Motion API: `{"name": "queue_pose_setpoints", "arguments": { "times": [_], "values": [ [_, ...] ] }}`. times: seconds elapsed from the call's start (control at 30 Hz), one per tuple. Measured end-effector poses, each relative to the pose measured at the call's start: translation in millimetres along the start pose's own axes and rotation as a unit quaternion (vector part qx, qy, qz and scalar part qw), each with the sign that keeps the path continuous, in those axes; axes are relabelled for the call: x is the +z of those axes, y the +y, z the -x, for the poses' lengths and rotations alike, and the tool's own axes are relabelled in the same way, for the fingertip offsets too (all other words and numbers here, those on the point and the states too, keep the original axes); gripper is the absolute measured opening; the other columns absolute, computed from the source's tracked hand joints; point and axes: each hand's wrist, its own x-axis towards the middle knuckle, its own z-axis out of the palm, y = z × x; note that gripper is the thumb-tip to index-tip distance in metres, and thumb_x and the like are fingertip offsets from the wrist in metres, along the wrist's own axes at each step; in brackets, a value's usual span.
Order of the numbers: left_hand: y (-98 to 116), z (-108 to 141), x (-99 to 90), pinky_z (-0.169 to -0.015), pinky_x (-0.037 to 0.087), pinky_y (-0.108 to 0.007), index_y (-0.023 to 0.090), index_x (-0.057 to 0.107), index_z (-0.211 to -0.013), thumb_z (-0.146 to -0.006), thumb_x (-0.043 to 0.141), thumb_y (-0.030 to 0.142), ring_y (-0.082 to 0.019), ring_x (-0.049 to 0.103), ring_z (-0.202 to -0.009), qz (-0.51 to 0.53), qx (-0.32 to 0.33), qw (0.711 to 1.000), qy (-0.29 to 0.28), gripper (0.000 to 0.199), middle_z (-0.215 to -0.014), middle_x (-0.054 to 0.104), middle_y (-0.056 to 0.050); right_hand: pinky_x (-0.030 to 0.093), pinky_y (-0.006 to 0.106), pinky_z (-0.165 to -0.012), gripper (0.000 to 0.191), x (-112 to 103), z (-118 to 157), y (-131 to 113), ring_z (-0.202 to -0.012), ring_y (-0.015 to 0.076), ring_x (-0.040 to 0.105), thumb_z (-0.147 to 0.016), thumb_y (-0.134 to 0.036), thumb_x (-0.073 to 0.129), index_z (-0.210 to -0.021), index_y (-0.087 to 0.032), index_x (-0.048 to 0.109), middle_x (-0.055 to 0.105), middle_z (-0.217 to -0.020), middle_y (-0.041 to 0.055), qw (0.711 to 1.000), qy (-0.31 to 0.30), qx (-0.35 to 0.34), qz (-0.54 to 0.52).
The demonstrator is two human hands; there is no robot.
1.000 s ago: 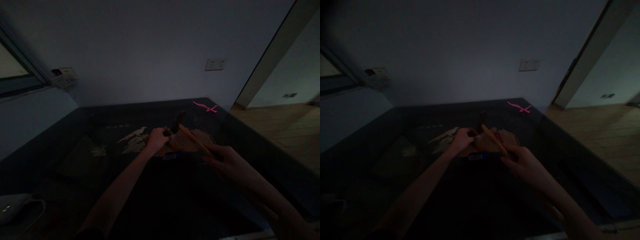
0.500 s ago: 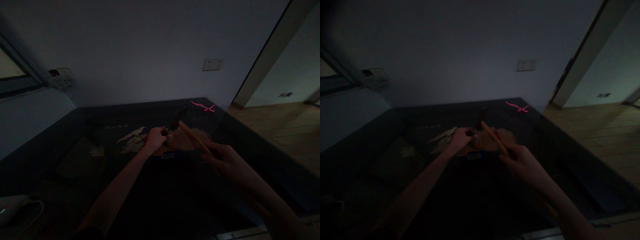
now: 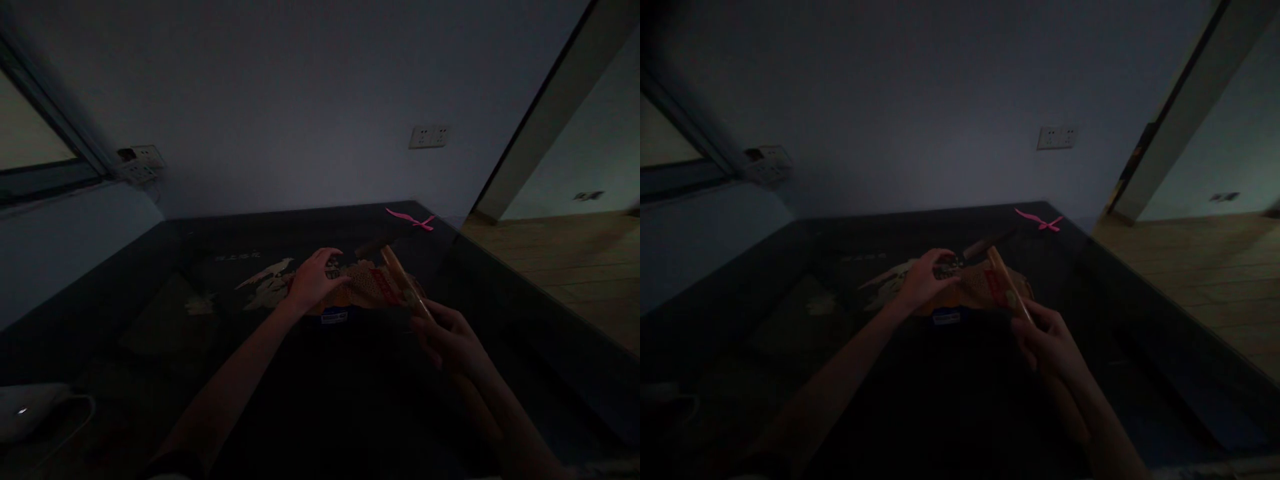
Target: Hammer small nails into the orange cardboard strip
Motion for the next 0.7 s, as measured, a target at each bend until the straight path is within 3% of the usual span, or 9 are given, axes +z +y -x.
{"name": "queue_pose_setpoints", "arguments": {
  "times": [0.1, 0.17, 0.23, 0.3, 0.37, 0.43, 0.57, 0.7],
  "values": [
    [26.1, 3.7, -20.8, -0.100, 0.038, -0.034, 0.020, 0.055, -0.113, -0.077, 0.064, 0.037, -0.022, 0.051, -0.114, -0.053, 0.064, 0.996, 0.045, 0.041, -0.119, 0.057, -0.008, 0.024, 0.020, -0.030, 0.056, -1.4, 1.1, 5.6, -0.028, 0.0064, 0.033, -0.073, -0.040, 0.065, -0.120, -0.011, 0.055, 0.044, -0.042, -0.0080, 1.000, -0.013, -0.004, -0.028],
    [44.9, 14.3, -36.6, -0.101, 0.037, -0.034, 0.021, 0.057, -0.112, -0.083, 0.056, 0.038, -0.022, 0.051, -0.113, -0.059, 0.084, 0.994, 0.048, 0.034, -0.116, 0.059, -0.008, 0.024, 0.019, -0.030, 0.057, -2.5, 1.0, 6.8, -0.028, 0.0058, 0.033, -0.073, -0.039, 0.066, -0.122, -0.011, 0.054, 0.045, -0.043, -0.0079, 0.999, -0.019, -0.001, -0.041],
    [59.4, 33.6, -49.4, -0.097, 0.040, -0.034, 0.025, 0.061, -0.108, -0.085, 0.050, 0.039, -0.021, 0.057, -0.106, -0.060, 0.080, 0.995, -0.005, 0.029, -0.108, 0.064, -0.007, 0.025, 0.019, -0.030, 0.059, -3.2, 0.9, 6.6, -0.028, 0.0057, 0.033, -0.073, -0.039, 0.066, -0.123, -0.010, 0.052, 0.045, -0.042, -0.0081, 0.998, -0.026, 0.009, -0.049],
    [64.5, 59.9, -55.2, -0.091, 0.044, -0.034, 0.030, 0.065, -0.102, -0.084, 0.050, 0.039, -0.021, 0.061, -0.094, -0.048, 0.098, 0.986, -0.124, 0.025, -0.097, 0.069, -0.005, 0.026, 0.018, -0.030, 0.062, -3.0, 1.3, 5.3, -0.028, 0.0059, 0.034, -0.073, -0.039, 0.066, -0.125, -0.010, 0.051, 0.045, -0.040, -0.0081, 0.998, -0.035, 0.017, -0.053],
    [56.7, 88.4, -52.7, -0.084, 0.046, -0.032, 0.034, 0.066, -0.101, -0.084, 0.050, 0.034, -0.018, 0.064, -0.085, -0.030, 0.144, 0.956, -0.253, 0.023, -0.091, 0.071, -0.002, 0.027, 0.018, -0.030, 0.062, -2.1, 2.6, 3.4, -0.028, 0.0059, 0.035, -0.073, -0.039, 0.066, -0.126, -0.010, 0.051, 0.046, -0.040, -0.0080, 0.998, -0.037, 0.020, -0.056],
    [36.4, 113.1, -44.2, -0.080, 0.047, -0.031, 0.033, 0.064, -0.103, -0.086, 0.048, 0.030, -0.018, 0.064, -0.084, -0.039, 0.151, 0.936, -0.316, 0.024, -0.094, 0.071, -0.002, 0.027, 0.018, -0.030, 0.060, -1.0, 4.1, 2.0, -0.029, 0.0054, 0.034, -0.073, -0.039, 0.066, -0.125, -0.011, 0.052, 0.045, -0.041, -0.0080, 0.997, -0.036, 0.016, -0.059],
    [-17.7, 136.4, -27.7, -0.073, 0.049, -0.027, 0.024, 0.064, -0.097, -0.089, 0.041, 0.024, -0.016, 0.063, -0.083, -0.113, -0.002, 0.972, -0.209, 0.024, -0.096, 0.067, -0.005, 0.026, 0.017, -0.030, 0.059, -0.8, 5.7, 3.3, -0.028, 0.0051, 0.034, -0.075, -0.038, 0.065, -0.125, -0.011, 0.052, 0.045, -0.041, -0.0078, 0.997, -0.060, 0.008, -0.051],
    [-45.4, 132.2, -22.9, -0.070, 0.049, -0.026, 0.021, 0.063, -0.103, -0.086, 0.048, 0.028, -0.016, 0.062, -0.080, -0.164, -0.116, 0.967, -0.157, 0.024, -0.094, 0.064, -0.005, 0.026, 0.017, -0.029, 0.061, -1.7, 5.1, 7.5, -0.028, 0.0048, 0.035, -0.073, -0.039, 0.067, -0.125, -0.010, 0.052, 0.045, -0.042, -0.0079, 0.998, -0.048, 0.002, -0.046]
  ]
}}
